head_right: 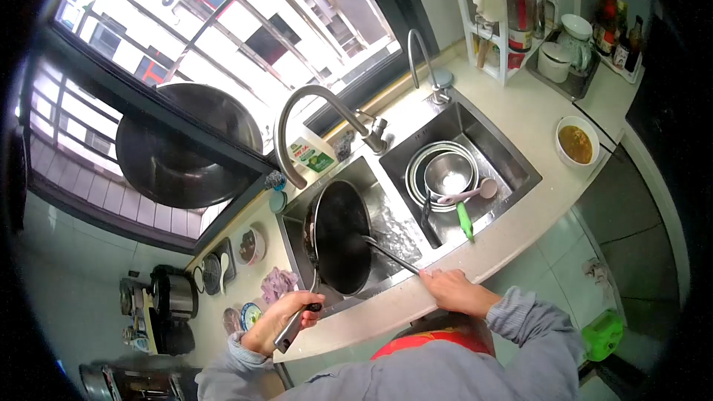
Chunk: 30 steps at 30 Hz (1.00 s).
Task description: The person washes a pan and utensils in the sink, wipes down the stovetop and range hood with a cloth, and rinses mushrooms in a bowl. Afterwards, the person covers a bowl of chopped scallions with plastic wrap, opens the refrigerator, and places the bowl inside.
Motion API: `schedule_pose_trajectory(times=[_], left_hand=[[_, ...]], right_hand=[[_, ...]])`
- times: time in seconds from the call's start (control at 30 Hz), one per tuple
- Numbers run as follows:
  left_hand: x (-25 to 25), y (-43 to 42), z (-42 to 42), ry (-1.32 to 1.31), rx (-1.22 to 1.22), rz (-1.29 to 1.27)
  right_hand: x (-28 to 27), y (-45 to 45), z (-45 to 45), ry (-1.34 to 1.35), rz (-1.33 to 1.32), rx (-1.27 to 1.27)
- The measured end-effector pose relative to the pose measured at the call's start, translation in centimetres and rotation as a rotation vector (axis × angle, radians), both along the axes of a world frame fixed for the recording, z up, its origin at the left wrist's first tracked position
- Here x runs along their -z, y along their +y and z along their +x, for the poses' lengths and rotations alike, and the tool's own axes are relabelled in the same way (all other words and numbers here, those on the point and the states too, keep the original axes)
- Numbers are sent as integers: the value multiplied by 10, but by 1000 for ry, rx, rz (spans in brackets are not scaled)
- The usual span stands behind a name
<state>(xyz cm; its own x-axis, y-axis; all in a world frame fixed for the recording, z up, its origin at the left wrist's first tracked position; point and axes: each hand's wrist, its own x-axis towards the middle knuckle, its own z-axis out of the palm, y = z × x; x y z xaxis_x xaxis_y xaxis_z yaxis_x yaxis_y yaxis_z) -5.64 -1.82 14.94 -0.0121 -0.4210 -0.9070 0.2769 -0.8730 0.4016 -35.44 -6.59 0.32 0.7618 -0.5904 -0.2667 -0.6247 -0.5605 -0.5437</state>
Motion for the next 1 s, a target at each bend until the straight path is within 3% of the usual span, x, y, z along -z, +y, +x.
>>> schedule_pose_trajectory(times=[0.2,0.33,0.47,0.67,0.8,0.87,0.93,1.0], left_hand=[[1,15,-18,-184,-38,-59],[14,24,-13,-88,-90,-66],[31,39,-1,-54,-101,-15],[38,70,-6,-91,-140,-158],[63,99,33,185,-156,-222],[52,113,35,346,-179,-275],[52,131,39,646,-169,-262],[-15,168,-57,-47,-105,-481]], right_hand=[[8,10,2,-58,-12,-9],[4,22,8,-83,42,9],[34,40,8,-183,-60,22],[7,79,12,-199,-42,82],[13,122,6,-364,78,247],[-11,142,-1,-346,229,317],[-17,163,-11,-477,323,408],[-31,179,-25,-574,403,470]])
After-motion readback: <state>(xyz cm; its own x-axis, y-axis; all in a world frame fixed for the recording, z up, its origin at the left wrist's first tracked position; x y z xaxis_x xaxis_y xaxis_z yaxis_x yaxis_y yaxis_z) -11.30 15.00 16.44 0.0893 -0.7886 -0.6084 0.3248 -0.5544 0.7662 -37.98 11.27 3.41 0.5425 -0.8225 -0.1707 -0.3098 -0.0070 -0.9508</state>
